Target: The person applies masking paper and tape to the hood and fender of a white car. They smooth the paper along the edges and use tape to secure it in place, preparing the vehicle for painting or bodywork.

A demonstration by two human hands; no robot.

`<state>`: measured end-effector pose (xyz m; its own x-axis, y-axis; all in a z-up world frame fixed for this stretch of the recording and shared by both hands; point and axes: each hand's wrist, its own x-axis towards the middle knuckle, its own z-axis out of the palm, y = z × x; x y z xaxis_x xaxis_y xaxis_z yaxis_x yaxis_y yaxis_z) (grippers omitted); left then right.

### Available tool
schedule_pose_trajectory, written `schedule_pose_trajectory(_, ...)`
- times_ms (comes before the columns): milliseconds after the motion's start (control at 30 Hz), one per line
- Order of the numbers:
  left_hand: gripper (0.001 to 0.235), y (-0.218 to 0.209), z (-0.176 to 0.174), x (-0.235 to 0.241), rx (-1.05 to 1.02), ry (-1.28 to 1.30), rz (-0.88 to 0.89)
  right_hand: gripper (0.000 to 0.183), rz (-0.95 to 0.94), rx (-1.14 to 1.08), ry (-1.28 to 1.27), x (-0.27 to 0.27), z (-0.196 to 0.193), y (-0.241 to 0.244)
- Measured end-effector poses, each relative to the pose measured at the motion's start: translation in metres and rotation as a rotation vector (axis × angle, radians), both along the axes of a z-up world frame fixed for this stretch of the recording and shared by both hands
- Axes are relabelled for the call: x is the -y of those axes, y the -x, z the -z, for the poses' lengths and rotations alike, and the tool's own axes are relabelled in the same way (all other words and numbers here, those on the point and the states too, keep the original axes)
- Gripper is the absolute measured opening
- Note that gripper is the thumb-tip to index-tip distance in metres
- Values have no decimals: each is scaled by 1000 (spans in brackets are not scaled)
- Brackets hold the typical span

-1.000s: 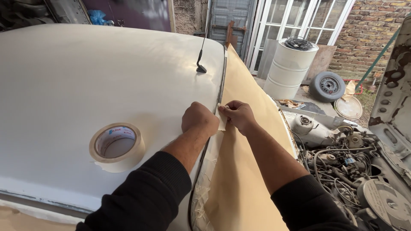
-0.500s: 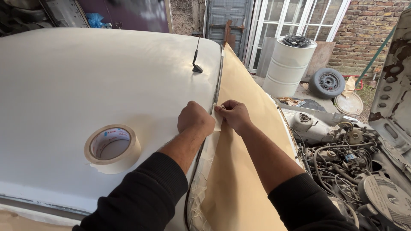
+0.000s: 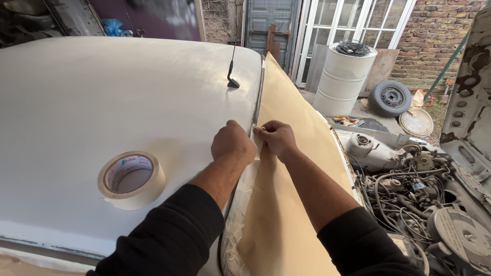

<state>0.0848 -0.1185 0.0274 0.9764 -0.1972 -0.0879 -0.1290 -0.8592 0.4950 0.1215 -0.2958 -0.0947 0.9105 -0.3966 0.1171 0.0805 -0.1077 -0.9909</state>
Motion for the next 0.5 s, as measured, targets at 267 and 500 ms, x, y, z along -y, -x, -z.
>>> schedule_pose_trajectory(267, 53, 6, -6, 5, -2, -125, 74, 26, 13, -4, -9, -4, -4, 7)
schedule_pose_trajectory(500, 68, 14, -12, -5, 118, -223, 129, 29, 106, 17, 34, -13, -10, 15)
